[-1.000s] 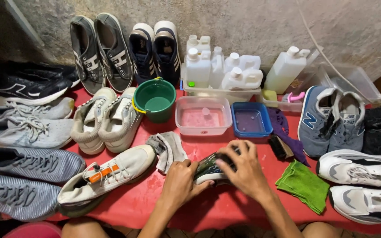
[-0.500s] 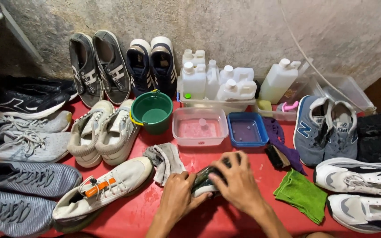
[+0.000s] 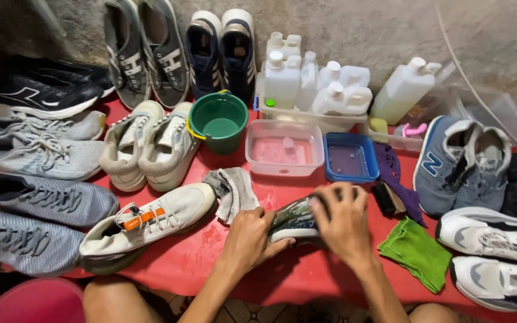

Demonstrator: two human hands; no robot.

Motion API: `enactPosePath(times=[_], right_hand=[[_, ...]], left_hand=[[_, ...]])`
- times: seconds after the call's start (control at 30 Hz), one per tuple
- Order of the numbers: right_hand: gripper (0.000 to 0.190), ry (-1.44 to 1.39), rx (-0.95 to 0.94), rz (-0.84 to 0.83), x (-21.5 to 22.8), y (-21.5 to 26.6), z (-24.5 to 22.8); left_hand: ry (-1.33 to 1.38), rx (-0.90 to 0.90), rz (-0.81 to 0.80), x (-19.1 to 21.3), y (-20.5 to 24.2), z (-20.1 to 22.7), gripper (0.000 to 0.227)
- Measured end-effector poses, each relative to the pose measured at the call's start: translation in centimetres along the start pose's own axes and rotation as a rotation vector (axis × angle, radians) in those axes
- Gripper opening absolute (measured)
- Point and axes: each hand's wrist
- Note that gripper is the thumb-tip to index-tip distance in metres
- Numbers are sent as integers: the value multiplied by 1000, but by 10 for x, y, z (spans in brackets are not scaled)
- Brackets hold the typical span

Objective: The person scrubs a sneaker with a brush and wipes it with a cloth. They then use a small tool to clean the laces and continue scrubbing the shoe's upper and sole areas.

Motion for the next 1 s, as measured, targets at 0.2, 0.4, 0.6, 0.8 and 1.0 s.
enactPosePath(times=[0.2, 0.4, 0.6, 0.8, 1.0], right_hand=[[33, -43, 15, -31, -8, -9, 22], [30, -40, 138, -92, -1, -21, 29], [31, -17, 106, -95, 8, -23, 32], [35, -41, -12, -149, 9, -17, 29], [31, -95, 76, -95, -5, -10, 43]], left_hand=[[-14, -10, -3, -1, 0, 1, 64], [-12, 1, 11, -3, -2, -6, 65], [40, 11, -5, -1, -5, -4, 63], [40, 32, -56, 4, 1, 2, 62], [34, 34, -44, -4, 5, 0, 63]])
Point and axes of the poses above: each hand's wrist, its own y-axis away from the middle knuckle, its own x-axis out of the back of the hand, z = x × y, and after that the axes turned 3 degrees about z, right-handed
